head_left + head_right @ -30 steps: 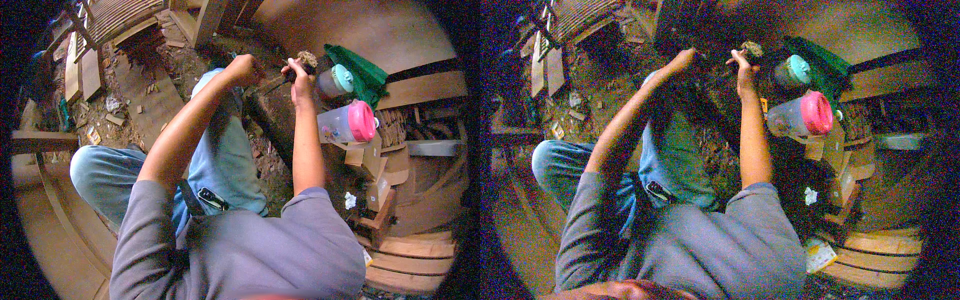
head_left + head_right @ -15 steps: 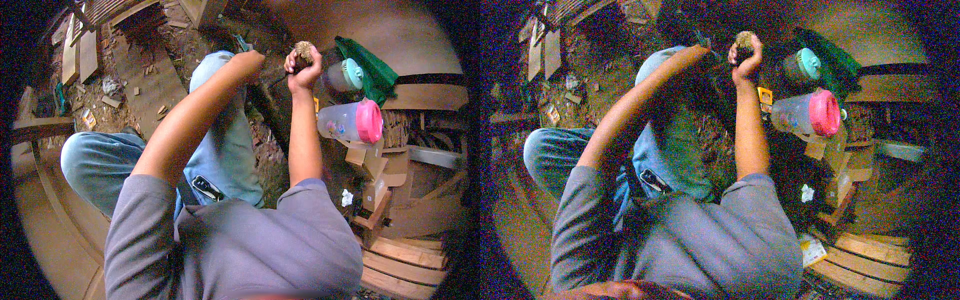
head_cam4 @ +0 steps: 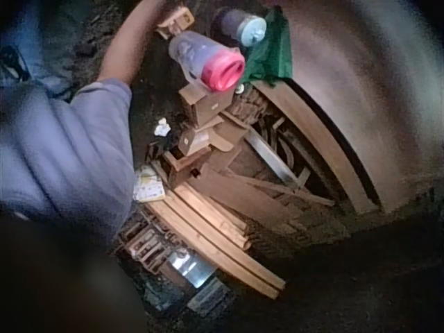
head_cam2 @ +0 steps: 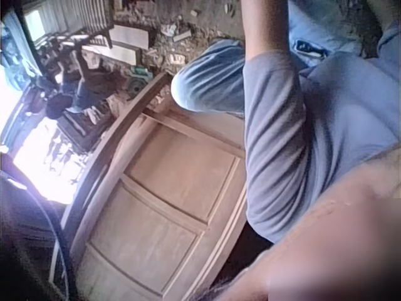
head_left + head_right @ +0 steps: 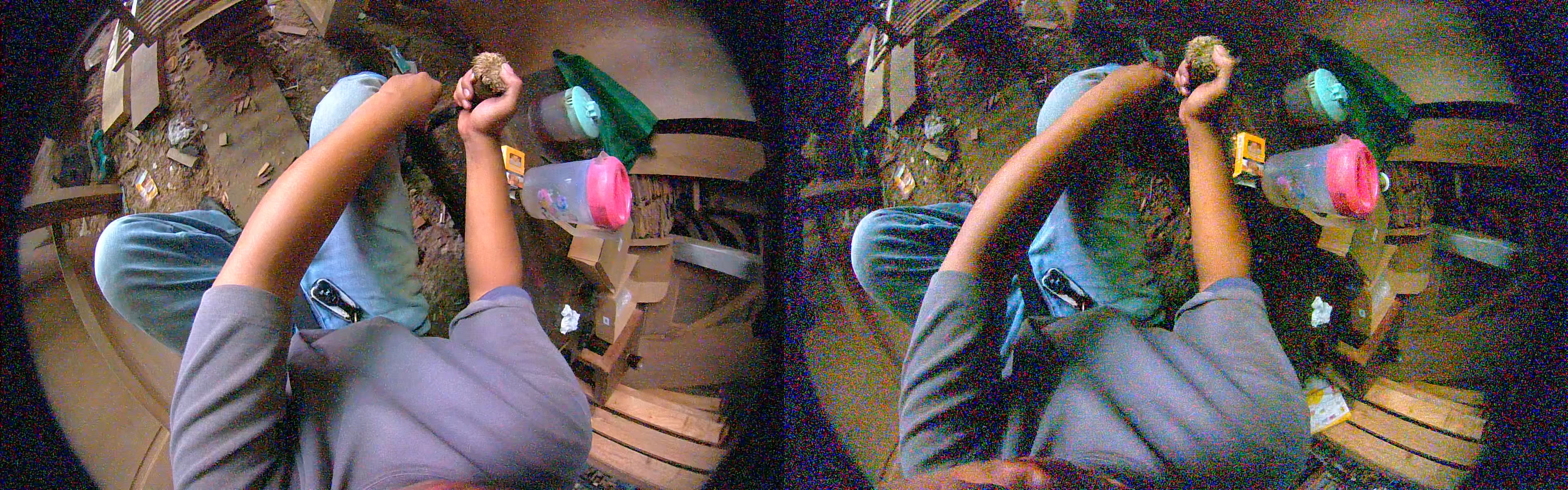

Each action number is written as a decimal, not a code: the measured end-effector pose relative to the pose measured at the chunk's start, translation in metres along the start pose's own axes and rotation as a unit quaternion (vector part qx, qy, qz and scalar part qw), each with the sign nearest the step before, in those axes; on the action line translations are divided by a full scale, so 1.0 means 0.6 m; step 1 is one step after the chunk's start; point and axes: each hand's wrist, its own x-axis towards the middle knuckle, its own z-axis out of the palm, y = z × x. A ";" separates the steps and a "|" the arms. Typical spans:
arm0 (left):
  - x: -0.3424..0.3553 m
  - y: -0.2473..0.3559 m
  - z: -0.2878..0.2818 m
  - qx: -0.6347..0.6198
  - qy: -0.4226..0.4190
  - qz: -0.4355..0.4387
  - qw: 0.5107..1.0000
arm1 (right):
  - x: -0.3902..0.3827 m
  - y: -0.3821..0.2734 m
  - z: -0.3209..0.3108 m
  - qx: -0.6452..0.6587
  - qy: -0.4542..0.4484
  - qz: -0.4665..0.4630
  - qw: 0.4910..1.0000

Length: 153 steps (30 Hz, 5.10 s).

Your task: The person sits on the floor and uses a chisel to carve small wooden pieces. They repeatedly scrape the surface of the wood, occasionally pausing to inspect the carved area.

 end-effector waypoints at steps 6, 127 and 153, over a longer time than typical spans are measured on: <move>0.008 -0.003 0.005 -0.006 -0.014 -0.005 1.000 | -0.004 0.000 0.003 -0.024 -0.009 -0.006 1.000; 0.030 -0.008 0.038 -0.060 0.019 -0.024 0.998 | -0.004 0.011 0.001 0.012 -0.021 0.000 1.000; 0.037 -0.014 0.040 -0.006 0.004 0.028 1.000 | -0.009 0.028 0.001 0.036 0.037 -0.033 0.998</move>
